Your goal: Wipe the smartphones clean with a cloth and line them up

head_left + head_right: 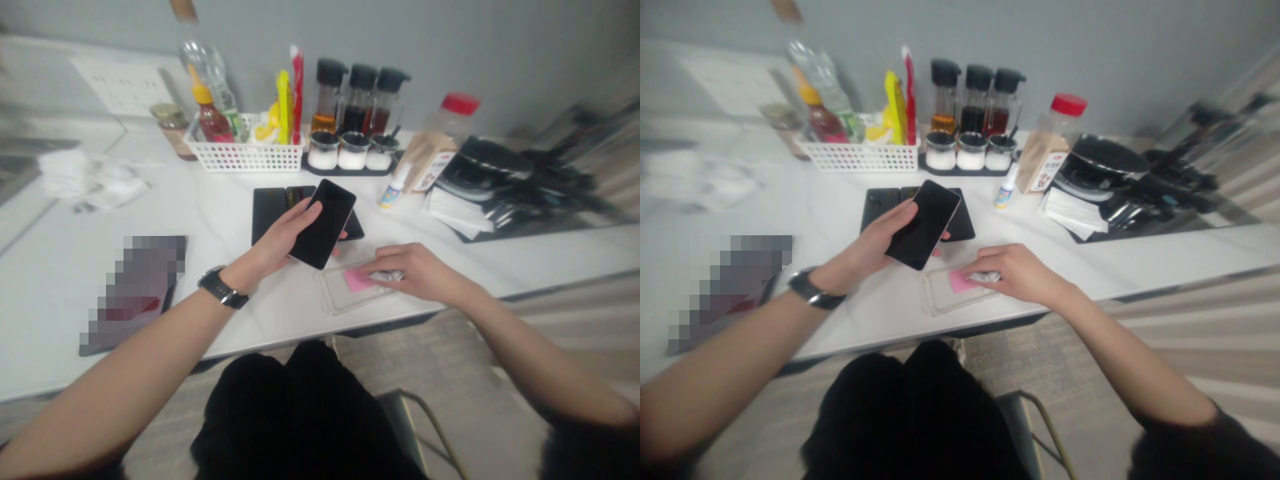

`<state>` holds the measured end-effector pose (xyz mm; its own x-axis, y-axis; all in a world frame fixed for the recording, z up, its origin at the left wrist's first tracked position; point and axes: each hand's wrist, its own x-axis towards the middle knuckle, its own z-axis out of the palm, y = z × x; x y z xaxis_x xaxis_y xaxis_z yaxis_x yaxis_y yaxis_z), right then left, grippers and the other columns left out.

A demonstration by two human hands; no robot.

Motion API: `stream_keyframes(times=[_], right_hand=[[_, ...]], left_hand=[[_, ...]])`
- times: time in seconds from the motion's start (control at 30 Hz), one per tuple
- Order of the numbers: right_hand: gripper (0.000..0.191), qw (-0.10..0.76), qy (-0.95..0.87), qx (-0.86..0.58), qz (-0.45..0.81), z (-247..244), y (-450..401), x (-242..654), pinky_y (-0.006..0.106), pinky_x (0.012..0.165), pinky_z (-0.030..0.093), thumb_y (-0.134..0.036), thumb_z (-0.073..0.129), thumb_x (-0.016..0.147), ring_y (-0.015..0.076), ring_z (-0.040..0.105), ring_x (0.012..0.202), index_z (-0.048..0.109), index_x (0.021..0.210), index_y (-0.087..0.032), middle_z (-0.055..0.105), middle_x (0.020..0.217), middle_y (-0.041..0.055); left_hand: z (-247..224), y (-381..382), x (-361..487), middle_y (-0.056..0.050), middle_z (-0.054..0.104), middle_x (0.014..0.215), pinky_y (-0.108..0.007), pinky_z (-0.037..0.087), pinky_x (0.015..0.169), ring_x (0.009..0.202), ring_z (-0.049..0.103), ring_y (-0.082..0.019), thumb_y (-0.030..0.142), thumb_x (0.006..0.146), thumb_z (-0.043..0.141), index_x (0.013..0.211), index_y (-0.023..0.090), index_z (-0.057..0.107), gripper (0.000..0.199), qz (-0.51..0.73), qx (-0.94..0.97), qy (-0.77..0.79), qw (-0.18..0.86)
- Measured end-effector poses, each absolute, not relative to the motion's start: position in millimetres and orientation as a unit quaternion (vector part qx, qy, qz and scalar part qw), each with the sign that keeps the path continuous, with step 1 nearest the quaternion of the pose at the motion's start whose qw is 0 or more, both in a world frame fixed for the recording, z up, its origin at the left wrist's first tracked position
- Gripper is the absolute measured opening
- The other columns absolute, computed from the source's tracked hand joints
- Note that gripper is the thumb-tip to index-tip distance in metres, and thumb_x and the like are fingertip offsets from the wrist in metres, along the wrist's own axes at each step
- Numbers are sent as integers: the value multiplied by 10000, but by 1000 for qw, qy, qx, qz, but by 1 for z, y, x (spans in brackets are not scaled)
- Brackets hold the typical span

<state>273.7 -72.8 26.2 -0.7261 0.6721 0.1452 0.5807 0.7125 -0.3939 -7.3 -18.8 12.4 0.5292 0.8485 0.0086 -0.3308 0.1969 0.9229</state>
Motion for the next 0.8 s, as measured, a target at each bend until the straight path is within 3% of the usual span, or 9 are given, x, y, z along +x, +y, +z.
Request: stream_keyframes(times=[0.33, 0.63, 0.8], right_hand=[[341, 96, -904, -361, 208, 23, -60, 271, 272, 778, 485, -450, 782, 977, 187, 749, 859, 815, 1272, -283, 811, 1043, 36], [384, 128, -895, -353, 241, 25, -64, 276, 261, 731, 463, -537, 800, 939, 163, 703, 779, 839, 1224, -282, 779, 925, 23], [353, 152, -889, -352, 251, 32, -68, 276, 269, 725, 476, -523, 772, 967, 157, 694, 755, 852, 1198, -269, 779, 906, 33]], left_hand=[[13, -20, -8, -182, 814, 1108, -382, 672, 787, 926, 813, -282, 532, 1029, 652, 1365, 130, 606, 526, 405, 487, 266, 727], [13, -20, -7, -176, 809, 1135, -416, 680, 814, 1019, 803, -309, 516, 1044, 626, 1363, 148, 601, 488, 407, 490, 269, 723], [11, -18, -8, -178, 815, 1124, -393, 675, 802, 977, 809, -289, 513, 1044, 628, 1361, 138, 601, 492, 407, 490, 263, 724]])
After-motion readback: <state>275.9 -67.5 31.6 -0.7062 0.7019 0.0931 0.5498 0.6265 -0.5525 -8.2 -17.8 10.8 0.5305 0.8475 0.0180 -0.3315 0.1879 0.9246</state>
